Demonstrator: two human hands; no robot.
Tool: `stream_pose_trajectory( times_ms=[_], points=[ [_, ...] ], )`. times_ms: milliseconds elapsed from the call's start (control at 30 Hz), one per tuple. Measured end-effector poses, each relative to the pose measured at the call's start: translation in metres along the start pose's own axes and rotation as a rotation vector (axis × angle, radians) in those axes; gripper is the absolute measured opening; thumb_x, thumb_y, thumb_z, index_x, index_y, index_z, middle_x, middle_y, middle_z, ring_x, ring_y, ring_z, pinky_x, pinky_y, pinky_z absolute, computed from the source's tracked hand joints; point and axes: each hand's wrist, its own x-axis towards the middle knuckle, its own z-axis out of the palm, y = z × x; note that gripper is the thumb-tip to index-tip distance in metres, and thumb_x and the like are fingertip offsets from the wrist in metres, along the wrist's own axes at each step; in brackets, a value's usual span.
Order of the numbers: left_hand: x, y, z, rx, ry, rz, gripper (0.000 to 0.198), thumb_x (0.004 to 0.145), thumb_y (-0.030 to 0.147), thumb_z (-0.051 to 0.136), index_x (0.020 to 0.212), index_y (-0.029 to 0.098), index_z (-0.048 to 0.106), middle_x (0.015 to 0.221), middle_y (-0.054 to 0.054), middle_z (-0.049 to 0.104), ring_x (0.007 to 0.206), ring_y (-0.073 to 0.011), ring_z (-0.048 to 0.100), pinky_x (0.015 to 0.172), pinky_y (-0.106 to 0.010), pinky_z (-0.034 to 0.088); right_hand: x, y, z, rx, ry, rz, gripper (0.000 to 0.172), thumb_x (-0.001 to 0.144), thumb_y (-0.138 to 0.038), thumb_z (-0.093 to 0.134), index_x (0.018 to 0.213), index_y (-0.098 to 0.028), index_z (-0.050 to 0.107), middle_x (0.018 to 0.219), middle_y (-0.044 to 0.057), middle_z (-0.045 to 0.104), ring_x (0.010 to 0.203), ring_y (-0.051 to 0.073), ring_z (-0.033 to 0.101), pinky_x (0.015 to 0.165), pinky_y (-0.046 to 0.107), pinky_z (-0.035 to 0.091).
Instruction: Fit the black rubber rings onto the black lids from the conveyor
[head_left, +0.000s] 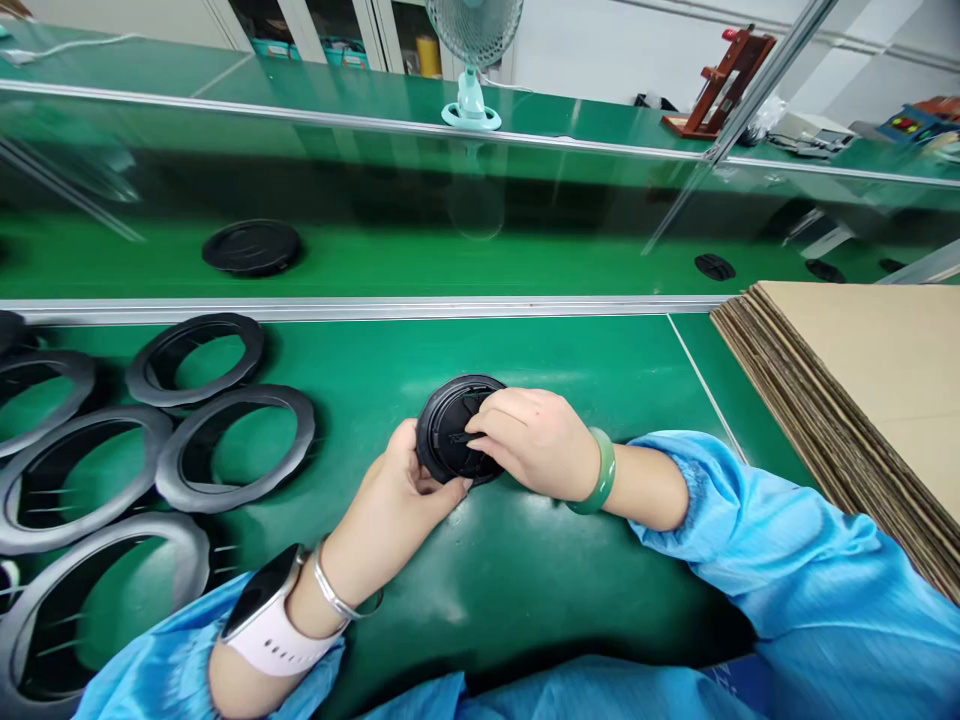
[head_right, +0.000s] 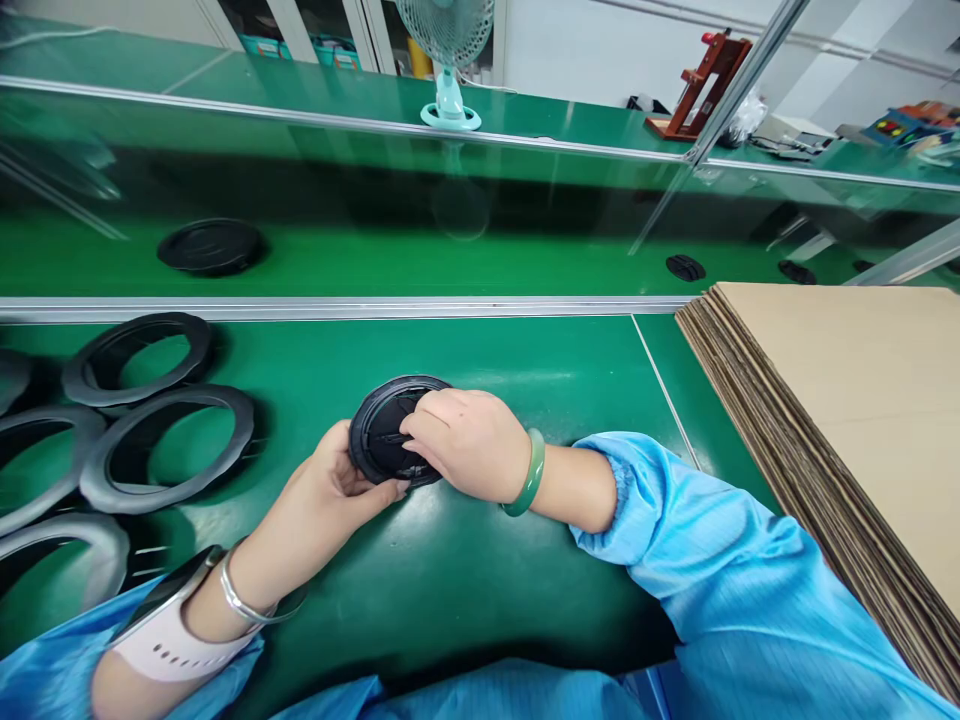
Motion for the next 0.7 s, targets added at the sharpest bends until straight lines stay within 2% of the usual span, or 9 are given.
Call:
stream_pose_trajectory(
  times_ms=[133, 267, 400, 600, 700],
  points=[
    [0.001, -0.001, 0.000, 0.011, 0.004, 0.003, 0.057, 0.070, 0.036, 0.077, 0.114, 0.022, 0.043, 0.107, -0.004, 0.067, 0.098, -0.0254, 0.068, 0.077, -0.037, 0.058, -0.001, -0.002, 0.000, -0.013, 0.016, 0.004, 0.017, 0.104, -0.024, 0.048, 0.111, -0.015, 0.061, 0.098, 0.010, 0.063, 0.093, 0.023, 0.058, 0.080, 0.035, 0.048],
    [0.001, -0.004, -0.001, 0.032, 0.011, 0.019, 0.057, 0.071, 0.036, 0.077, 0.115, 0.023, 0.043, 0.107, -0.004, 0.067, 0.098, -0.0253, 0.068, 0.076, -0.036, 0.058, -0.001, -0.007, 0.004, -0.099, -0.001, 0.015, 0.029, 0.102, -0.018, 0.046, 0.130, -0.012, 0.053, 0.101, 0.011, 0.062, 0.091, 0.024, 0.057, 0.074, 0.036, 0.049],
    [0.002, -0.006, -0.001, 0.020, 0.013, 0.018, 0.056, 0.071, 0.035, 0.077, 0.115, 0.023, 0.044, 0.105, -0.003, 0.068, 0.097, -0.0254, 0.068, 0.075, -0.035, 0.058, 0.002, -0.012, 0.004, -0.173, -0.054, 0.008, 0.036, 0.096, -0.010, 0.045, 0.131, -0.006, 0.052, 0.102, 0.013, 0.060, 0.089, 0.027, 0.055, 0.072, 0.040, 0.050],
    [0.001, -0.006, 0.000, 0.036, -0.001, 0.014, 0.055, 0.072, 0.035, 0.078, 0.115, 0.023, 0.045, 0.103, -0.003, 0.069, 0.094, -0.0247, 0.070, 0.078, -0.036, 0.059, 0.004, -0.019, 0.001, -0.236, -0.140, 0.029, 0.037, 0.095, -0.012, 0.048, 0.130, -0.002, 0.053, 0.099, 0.016, 0.058, 0.087, 0.029, 0.053, 0.068, 0.042, 0.051],
    [0.002, -0.006, 0.000, 0.011, 0.010, 0.018, 0.056, 0.071, 0.034, 0.079, 0.114, 0.023, 0.045, 0.105, -0.003, 0.069, 0.096, -0.0250, 0.070, 0.079, -0.037, 0.059, 0.004, -0.016, -0.002, -0.143, -0.046, 0.013, 0.030, 0.098, -0.012, 0.044, 0.125, -0.008, 0.058, 0.101, 0.014, 0.058, 0.089, 0.027, 0.053, 0.071, 0.040, 0.050]
  ],
)
